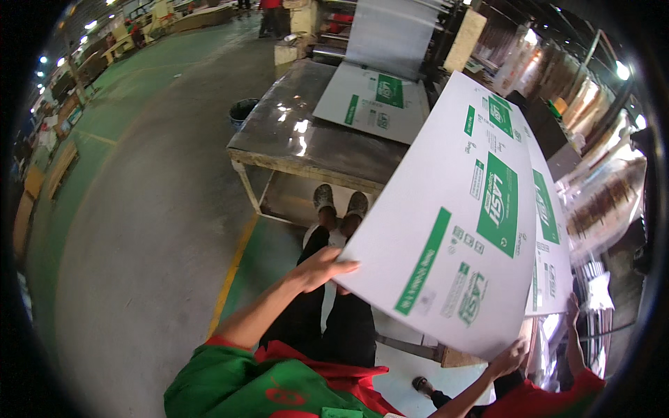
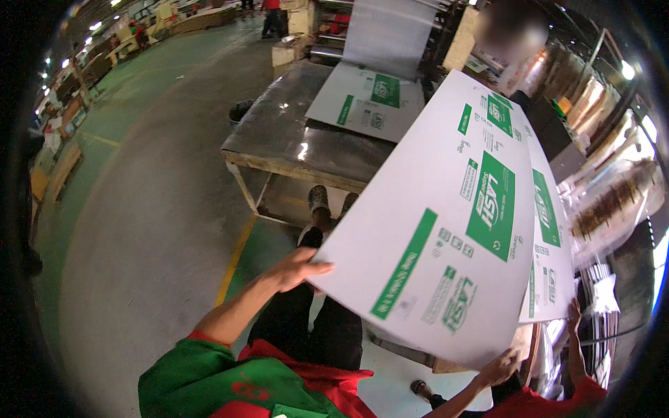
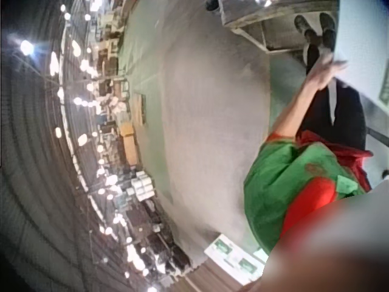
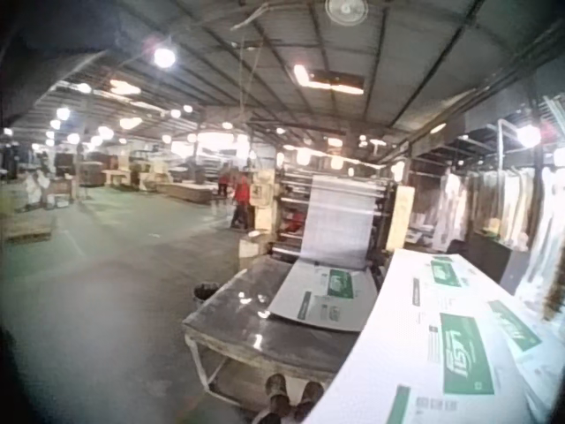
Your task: The person repeatedly picks up large white cardboard sheets from a conveyor and stacks them on a table. The person handles each sheet with both hands and places it onto a growing pile. A coworker is visible nearby but does not assist with the stacking.
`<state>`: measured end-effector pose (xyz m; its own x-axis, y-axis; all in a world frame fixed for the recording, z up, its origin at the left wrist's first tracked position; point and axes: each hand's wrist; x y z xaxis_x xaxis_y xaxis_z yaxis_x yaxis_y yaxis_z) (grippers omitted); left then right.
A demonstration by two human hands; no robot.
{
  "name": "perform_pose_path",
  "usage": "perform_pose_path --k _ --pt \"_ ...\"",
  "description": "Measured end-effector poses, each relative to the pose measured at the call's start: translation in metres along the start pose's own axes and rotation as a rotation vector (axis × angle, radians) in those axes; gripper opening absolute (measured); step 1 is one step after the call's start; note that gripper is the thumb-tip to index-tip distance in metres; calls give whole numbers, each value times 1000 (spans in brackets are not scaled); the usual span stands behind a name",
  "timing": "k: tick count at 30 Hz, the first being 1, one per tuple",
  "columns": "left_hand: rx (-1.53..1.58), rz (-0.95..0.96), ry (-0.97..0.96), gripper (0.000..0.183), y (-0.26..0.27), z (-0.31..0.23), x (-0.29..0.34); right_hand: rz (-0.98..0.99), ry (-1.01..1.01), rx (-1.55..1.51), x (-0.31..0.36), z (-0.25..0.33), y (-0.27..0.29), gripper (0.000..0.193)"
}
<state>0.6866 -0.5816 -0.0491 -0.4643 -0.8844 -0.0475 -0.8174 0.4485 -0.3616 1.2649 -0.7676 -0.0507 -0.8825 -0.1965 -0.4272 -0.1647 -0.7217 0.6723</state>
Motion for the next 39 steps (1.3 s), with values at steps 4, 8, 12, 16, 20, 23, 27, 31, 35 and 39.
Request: perform_pose_path --k 4,8,12,16,20,23,27,31,35,39 --pt "-60 -302 167 43 40 11 98 191 -93 -297 92 37 4 36" --pt "-399 -722 47 70 53 12 153 548 10 -416 156 77 -24 31" --pt "-495 -708 130 96 80 7 190 760 50 -479 198 100 -59 35" --pt "-1016 -326 161 126 87 26 215 905 27 -276 219 83 -74 35" --pt "-936 -381 250 121 84 36 225 957 24 -291 231 55 -78 36" --pt "-911 -437 343 121 90 26 225 1023 30 -225 239 51 -77 36" --pt "-886 -433 413 124 93 2 225 974 61 -243 241 64 -65 36" --pt "-855 -383 311 128 81 -15 235 995 2 -247 235 66 -34 37" --pt "-838 -436 491 127 85 -25 229 909 164 -139 239 61 -28 37" --pt "-910 -361 331 126 128 -6 169 957 -11 -191 242 82 -86 36"
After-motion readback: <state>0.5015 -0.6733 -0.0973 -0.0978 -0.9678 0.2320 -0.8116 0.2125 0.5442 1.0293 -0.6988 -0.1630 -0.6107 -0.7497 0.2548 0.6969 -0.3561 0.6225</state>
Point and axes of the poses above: each hand's wrist, its own x-axis away from the middle knuckle, its own y-axis out of the back of the hand, z = x × y, and after that the axes turned 11 degrees about -y, right-handed
